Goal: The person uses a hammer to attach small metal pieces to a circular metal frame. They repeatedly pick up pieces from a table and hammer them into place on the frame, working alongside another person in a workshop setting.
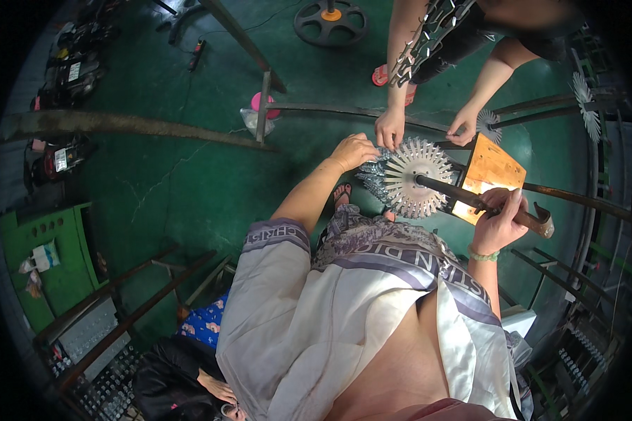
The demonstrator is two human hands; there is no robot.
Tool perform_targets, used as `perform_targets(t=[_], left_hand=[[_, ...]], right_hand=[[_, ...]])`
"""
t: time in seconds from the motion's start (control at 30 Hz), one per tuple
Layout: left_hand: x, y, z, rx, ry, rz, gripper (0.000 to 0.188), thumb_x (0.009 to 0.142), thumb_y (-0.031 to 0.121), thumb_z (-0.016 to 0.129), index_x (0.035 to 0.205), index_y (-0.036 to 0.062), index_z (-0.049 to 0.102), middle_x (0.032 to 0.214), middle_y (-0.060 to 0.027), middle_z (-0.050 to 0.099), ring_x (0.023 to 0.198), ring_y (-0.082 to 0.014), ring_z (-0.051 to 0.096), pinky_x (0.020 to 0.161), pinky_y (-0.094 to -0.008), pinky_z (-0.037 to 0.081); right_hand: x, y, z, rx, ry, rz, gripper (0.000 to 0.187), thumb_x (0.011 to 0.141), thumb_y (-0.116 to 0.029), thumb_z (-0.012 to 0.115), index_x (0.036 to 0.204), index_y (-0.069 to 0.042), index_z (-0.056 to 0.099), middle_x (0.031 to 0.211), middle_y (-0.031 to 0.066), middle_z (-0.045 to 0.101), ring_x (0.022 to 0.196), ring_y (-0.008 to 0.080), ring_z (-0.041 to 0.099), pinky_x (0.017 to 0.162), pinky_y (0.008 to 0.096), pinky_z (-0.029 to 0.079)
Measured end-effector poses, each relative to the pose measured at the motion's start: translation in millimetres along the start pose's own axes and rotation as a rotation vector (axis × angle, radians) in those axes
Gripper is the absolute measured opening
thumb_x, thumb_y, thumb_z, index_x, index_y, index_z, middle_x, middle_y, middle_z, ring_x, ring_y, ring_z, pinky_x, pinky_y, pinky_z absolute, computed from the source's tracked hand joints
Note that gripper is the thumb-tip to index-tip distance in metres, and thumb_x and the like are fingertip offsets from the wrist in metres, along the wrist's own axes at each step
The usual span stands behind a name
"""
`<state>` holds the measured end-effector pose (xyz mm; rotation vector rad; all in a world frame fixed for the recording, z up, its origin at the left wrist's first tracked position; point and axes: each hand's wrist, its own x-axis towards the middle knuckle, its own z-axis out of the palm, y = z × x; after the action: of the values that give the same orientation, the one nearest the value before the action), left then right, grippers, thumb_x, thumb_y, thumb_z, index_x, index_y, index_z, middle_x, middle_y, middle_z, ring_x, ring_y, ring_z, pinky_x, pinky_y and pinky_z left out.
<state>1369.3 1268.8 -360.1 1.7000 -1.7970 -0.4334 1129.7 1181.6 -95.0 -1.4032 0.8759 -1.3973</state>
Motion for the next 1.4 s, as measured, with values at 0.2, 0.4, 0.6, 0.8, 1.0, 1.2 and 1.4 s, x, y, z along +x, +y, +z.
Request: perform_targets(t=[0.2, 0.4, 0.6, 0.8, 1.0, 1.2, 1.4], left_hand=[[4, 3, 0, -0.01, -0.08, -0.045, 0.017, 0.072, 0.024, 0.066, 0.085, 0.0152, 0.07, 0.085, 0.0031, 0.066, 0.084, -0.0184, 0.054, 0.081, -0.0316, 0.046], [5, -5, 8, -0.035, -0.1, -0.047, 0.017, 0.071, 0.025, 0.067, 0.086, 0.0162, 0.071, 0.087, 0.0042, 0.067, 0.083, -0.0183, 0.054, 0.08, -0.0317, 0.047], [8, -5, 5, -0.062, -0.128, -0.067, 0.019, 0.071, 0.024, 0.067, 0.087, 0.0144, 0.071, 0.087, 0.0021, 0.067, 0.083, -0.0199, 0.056, 0.079, -0.0317, 0.047], [8, -2, 8, -0.055, -0.134, -0.075, 0.019, 0.07, 0.024, 0.068, 0.087, 0.0147, 0.071, 0.087, 0.0021, 0.067, 0.083, -0.0199, 0.056, 0.079, -0.0321, 0.048], [8, -1, 14, -0.035, -0.128, -0.047, 0.017, 0.07, 0.025, 0.067, 0.085, 0.0159, 0.07, 0.087, 0.0029, 0.067, 0.082, -0.0197, 0.057, 0.077, -0.0326, 0.048], [7, 1, 25, 0.017, -0.127, -0.033, 0.014, 0.073, 0.025, 0.064, 0.085, 0.0196, 0.069, 0.085, 0.002, 0.066, 0.083, -0.0199, 0.059, 0.075, -0.0339, 0.048], [4, 7, 28, -0.016, -0.105, -0.116, 0.014, 0.075, 0.026, 0.062, 0.086, 0.0187, 0.068, 0.084, -0.0017, 0.065, 0.082, -0.023, 0.061, 0.072, -0.0368, 0.049]], right_hand=[[-1, 0, -1, 0.002, -0.005, -0.006, 0.031, 0.093, -0.013, 0.047, 0.064, -0.002, 0.044, 0.051, 0.0072, 0.045, 0.045, 0.016, 0.045, 0.046, 0.0291, 0.04], [-1, 0, -1, 0.03, -0.015, -0.019, 0.027, 0.092, -0.007, 0.047, 0.066, 0.0, 0.044, 0.053, 0.0085, 0.048, 0.045, 0.0148, 0.046, 0.045, 0.0285, 0.041], [-1, -1, -1, 0.016, -0.017, -0.022, 0.028, 0.092, -0.009, 0.047, 0.066, 0.0, 0.044, 0.052, 0.0081, 0.047, 0.045, 0.0149, 0.046, 0.046, 0.0288, 0.041], [-1, -1, 0, 0.016, -0.03, -0.018, 0.029, 0.093, -0.011, 0.047, 0.065, -0.001, 0.044, 0.052, 0.0076, 0.046, 0.045, 0.0152, 0.045, 0.046, 0.0291, 0.04], [0, 0, -1, 0.044, -0.032, -0.019, 0.026, 0.092, -0.006, 0.046, 0.067, 0.0, 0.045, 0.053, 0.0088, 0.048, 0.045, 0.0149, 0.046, 0.045, 0.0287, 0.042], [-1, -1, -1, 0.03, -0.025, -0.007, 0.028, 0.092, -0.008, 0.047, 0.066, 0.0, 0.044, 0.052, 0.0083, 0.047, 0.045, 0.0153, 0.045, 0.045, 0.0291, 0.041], [-1, -3, 2, -0.016, 0.001, 0.006, 0.031, 0.093, -0.01, 0.047, 0.064, -0.001, 0.043, 0.052, 0.0074, 0.045, 0.045, 0.0156, 0.044, 0.046, 0.0291, 0.04]])
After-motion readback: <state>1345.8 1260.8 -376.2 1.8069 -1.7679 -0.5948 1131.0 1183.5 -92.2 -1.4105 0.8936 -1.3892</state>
